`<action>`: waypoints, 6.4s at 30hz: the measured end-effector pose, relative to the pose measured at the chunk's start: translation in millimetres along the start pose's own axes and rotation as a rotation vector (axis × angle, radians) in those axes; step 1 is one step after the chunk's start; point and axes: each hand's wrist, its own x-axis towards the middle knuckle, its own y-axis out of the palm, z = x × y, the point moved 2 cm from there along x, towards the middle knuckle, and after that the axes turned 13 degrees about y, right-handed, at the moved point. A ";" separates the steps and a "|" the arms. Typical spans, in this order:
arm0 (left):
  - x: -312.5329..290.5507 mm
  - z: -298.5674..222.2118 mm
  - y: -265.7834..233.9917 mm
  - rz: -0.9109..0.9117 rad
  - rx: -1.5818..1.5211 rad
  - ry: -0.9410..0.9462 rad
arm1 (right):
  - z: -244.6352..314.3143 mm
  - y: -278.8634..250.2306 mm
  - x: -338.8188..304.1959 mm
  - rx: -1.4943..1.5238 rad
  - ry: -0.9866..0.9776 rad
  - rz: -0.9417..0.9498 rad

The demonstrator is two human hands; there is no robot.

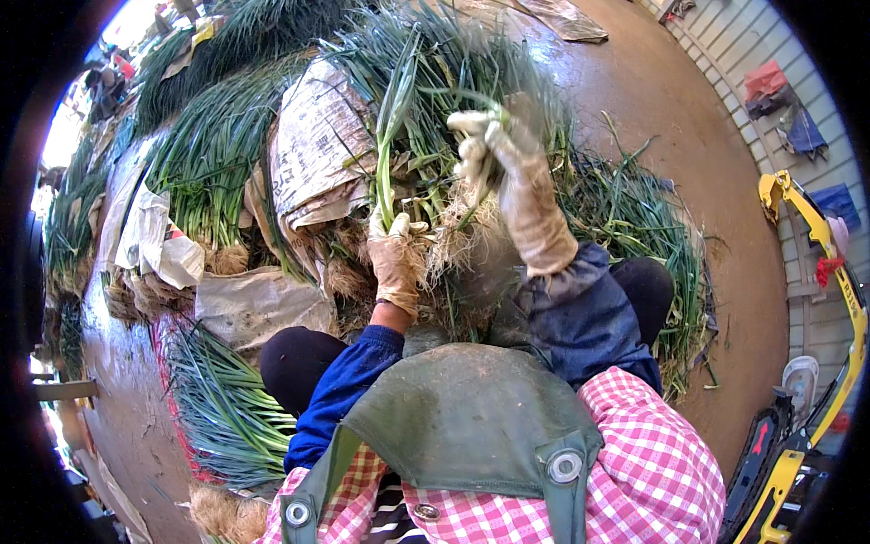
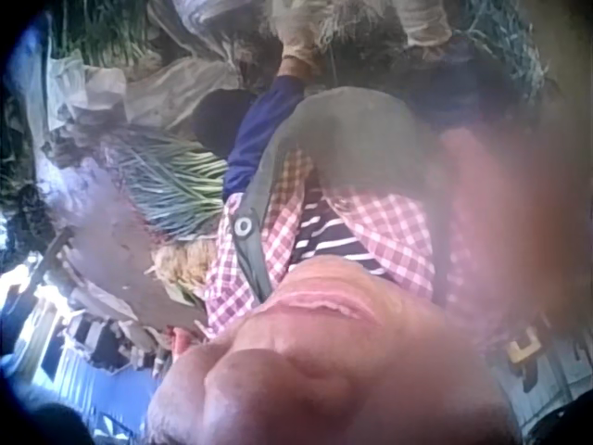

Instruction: The person sorts scallions by hand, picking up bunches, removing outer leaves and dirt, and placing them onto a pile.

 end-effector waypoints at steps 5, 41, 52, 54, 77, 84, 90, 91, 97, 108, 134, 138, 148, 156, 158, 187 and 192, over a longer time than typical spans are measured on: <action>-7.2 -6.8 19.5 0.098 0.128 0.249 | -41.4 -12.1 41.1 -0.326 0.241 -0.195; -2.2 43.3 -24.5 0.050 -0.165 -0.225 | -125.4 32.4 -42.5 0.793 0.996 0.229; -25.9 11.2 -6.6 0.142 -0.243 -0.160 | -135.0 28.4 -39.8 0.606 1.084 0.427; -29.0 -6.6 1.4 0.212 -0.351 -0.194 | -123.8 32.6 -38.0 0.350 1.054 0.497; -8.5 6.4 7.9 0.323 -0.238 -0.467 | -87.5 -22.5 1.8 -0.329 0.589 -0.078; -19.7 32.7 0.8 0.131 -0.361 -0.594 | -143.1 -29.2 14.8 -0.433 0.456 -0.143; -18.2 38.7 -3.0 0.161 -0.371 -0.644 | -49.0 -23.5 -22.3 0.157 0.728 0.050; -18.8 41.2 -4.1 0.185 -0.376 -0.646 | -25.0 -35.9 -30.4 0.127 0.689 0.074; -14.5 36.5 -2.2 0.265 -0.299 -0.446 | 109.6 -161.4 -111.0 -0.299 0.598 -0.250; 7.3 -74.6 35.2 0.121 -0.202 0.143 | 129.7 -307.8 -209.4 -1.749 0.956 -0.949; 8.4 -27.0 7.4 -0.071 -0.110 -0.197 | -47.6 -58.2 42.4 -1.867 0.289 -0.275; -7.6 19.8 -3.1 -0.049 -0.146 -0.489 | -127.5 -66.3 -17.3 -1.591 0.283 -0.072; -16.3 36.8 -14.9 0.006 -0.229 -0.485 | -119.0 -35.7 -21.2 -0.599 0.615 0.166; -24.8 11.4 8.2 -0.010 0.072 -0.129 | -115.6 -13.9 80.3 -1.017 0.520 -0.225; -21.8 7.8 1.2 0.017 0.160 0.007 | -122.9 -8.7 86.8 -1.056 0.587 -0.290; -38.6 12.8 -6.2 0.224 -0.188 -0.528 | -149.6 -28.5 88.8 -1.015 0.502 -0.493; -41.1 18.6 7.1 0.235 0.234 -0.230 | -136.2 -32.2 76.9 -1.381 0.203 -0.583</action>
